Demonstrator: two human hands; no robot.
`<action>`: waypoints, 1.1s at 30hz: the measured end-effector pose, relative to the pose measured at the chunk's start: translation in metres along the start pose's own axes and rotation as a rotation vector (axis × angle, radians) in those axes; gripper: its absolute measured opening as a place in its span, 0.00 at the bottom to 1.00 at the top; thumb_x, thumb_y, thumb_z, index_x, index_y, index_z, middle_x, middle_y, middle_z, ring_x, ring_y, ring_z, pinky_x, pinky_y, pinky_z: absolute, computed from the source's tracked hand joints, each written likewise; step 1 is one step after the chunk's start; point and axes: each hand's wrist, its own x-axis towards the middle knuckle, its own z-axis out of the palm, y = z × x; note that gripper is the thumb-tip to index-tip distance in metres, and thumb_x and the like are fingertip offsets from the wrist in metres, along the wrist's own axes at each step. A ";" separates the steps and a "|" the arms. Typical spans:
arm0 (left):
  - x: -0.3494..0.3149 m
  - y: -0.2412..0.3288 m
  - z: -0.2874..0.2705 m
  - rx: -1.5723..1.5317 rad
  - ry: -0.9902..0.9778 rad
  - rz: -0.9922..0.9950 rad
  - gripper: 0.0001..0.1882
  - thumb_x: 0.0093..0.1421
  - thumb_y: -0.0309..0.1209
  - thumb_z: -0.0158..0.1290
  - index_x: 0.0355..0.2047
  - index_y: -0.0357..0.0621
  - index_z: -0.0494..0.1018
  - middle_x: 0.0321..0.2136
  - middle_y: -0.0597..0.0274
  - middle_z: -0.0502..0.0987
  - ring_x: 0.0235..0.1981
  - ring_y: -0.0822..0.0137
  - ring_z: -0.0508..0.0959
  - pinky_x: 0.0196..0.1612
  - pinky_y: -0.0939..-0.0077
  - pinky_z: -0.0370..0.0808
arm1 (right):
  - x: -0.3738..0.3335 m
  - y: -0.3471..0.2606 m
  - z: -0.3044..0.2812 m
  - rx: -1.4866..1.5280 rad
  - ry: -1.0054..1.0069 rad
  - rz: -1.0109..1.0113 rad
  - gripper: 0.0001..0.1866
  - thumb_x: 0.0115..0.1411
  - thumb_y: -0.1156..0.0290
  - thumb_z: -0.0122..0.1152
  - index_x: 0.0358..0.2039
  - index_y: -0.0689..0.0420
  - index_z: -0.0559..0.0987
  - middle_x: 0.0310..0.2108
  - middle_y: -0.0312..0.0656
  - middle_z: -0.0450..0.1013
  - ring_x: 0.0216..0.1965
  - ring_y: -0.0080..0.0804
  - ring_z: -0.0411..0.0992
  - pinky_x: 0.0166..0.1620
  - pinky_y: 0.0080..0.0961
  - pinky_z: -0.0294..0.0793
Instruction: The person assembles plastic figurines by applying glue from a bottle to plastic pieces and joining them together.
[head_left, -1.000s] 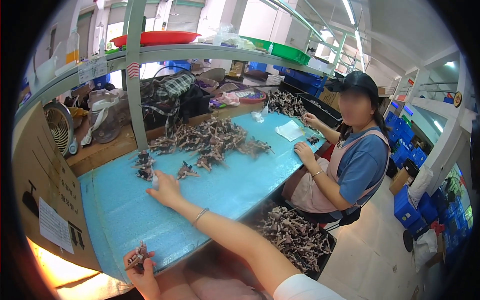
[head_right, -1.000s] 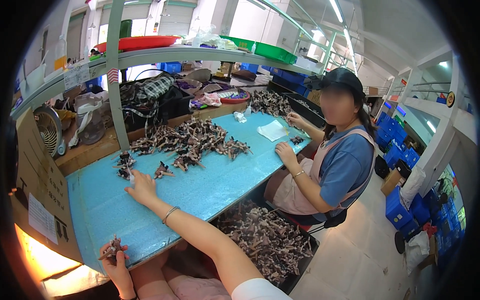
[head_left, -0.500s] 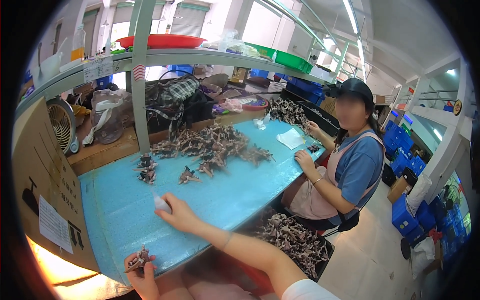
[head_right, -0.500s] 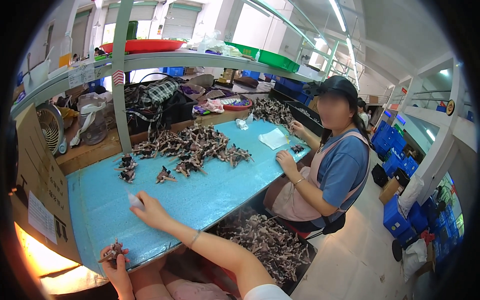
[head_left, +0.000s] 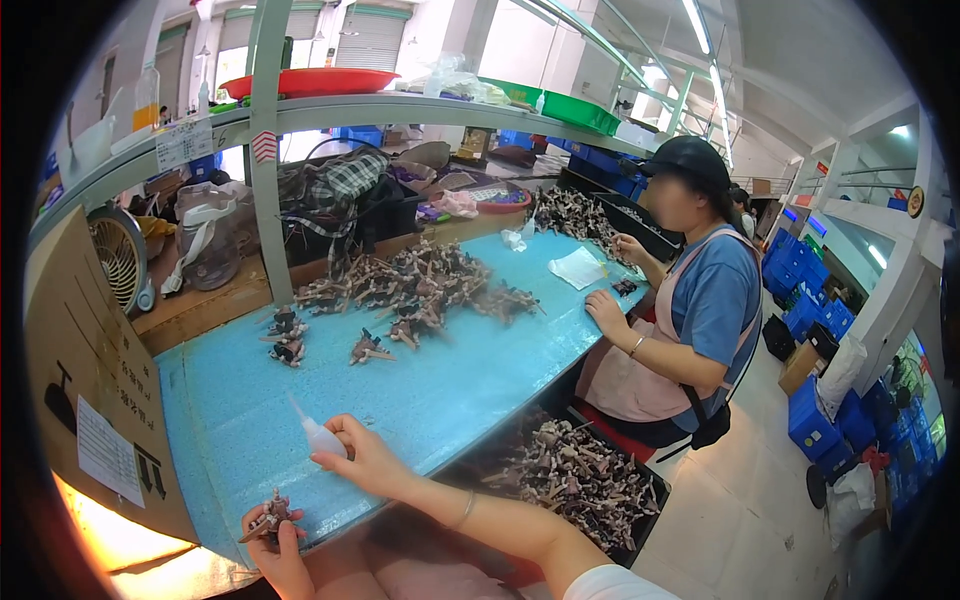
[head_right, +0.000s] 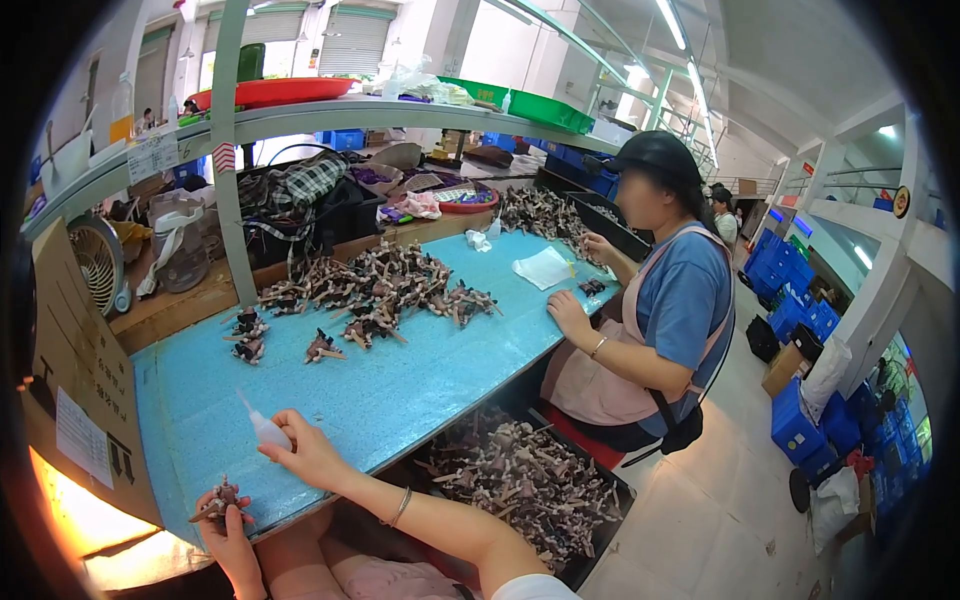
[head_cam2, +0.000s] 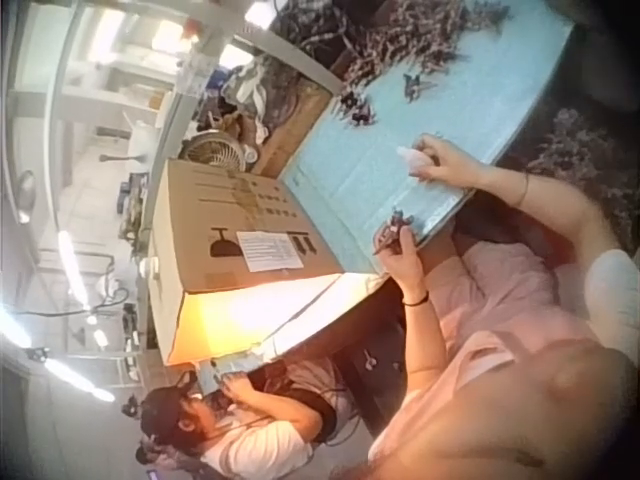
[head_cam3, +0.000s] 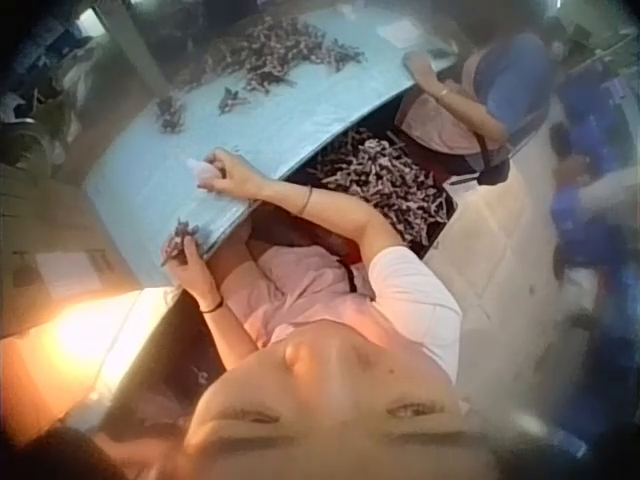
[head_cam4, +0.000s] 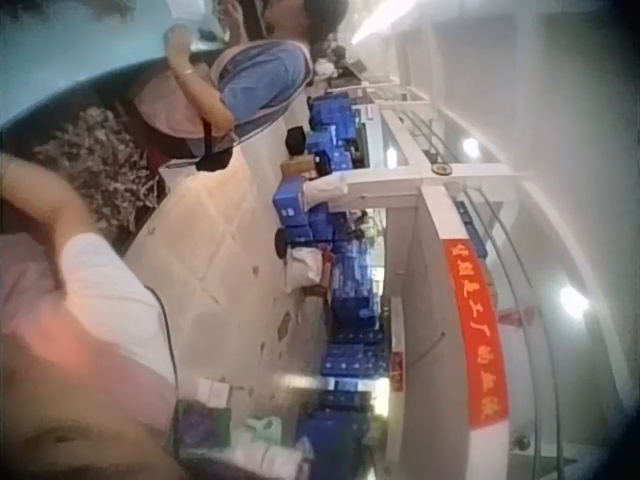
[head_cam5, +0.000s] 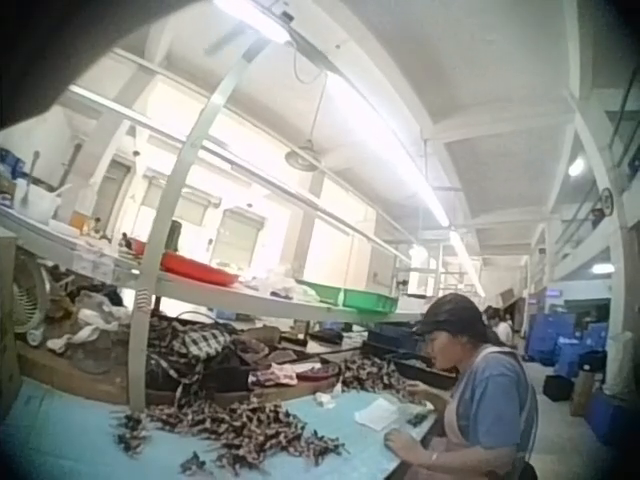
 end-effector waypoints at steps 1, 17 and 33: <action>0.000 0.000 0.000 0.012 -0.003 0.001 0.17 0.59 0.24 0.46 0.49 0.39 0.59 0.41 0.51 0.71 0.34 0.68 0.75 0.31 0.82 0.70 | -0.002 0.001 0.000 0.035 -0.005 0.002 0.22 0.54 0.65 0.62 0.43 0.63 0.64 0.32 0.40 0.73 0.33 0.21 0.70 0.35 0.20 0.69; -0.003 0.024 0.005 0.161 -0.023 0.014 0.09 0.56 0.22 0.50 0.38 0.34 0.68 0.31 0.56 0.75 0.30 0.71 0.73 0.34 0.81 0.70 | -0.029 -0.002 0.000 -0.038 0.165 -0.100 0.21 0.54 0.67 0.62 0.44 0.62 0.66 0.36 0.43 0.73 0.37 0.24 0.71 0.39 0.22 0.69; -0.003 -0.004 -0.002 0.047 -0.053 0.012 0.31 0.50 0.47 0.59 0.46 0.42 0.60 0.40 0.58 0.71 0.39 0.67 0.73 0.35 0.81 0.70 | -0.074 -0.001 -0.038 0.160 0.178 0.067 0.17 0.59 0.75 0.54 0.46 0.62 0.62 0.41 0.42 0.70 0.42 0.25 0.71 0.42 0.19 0.69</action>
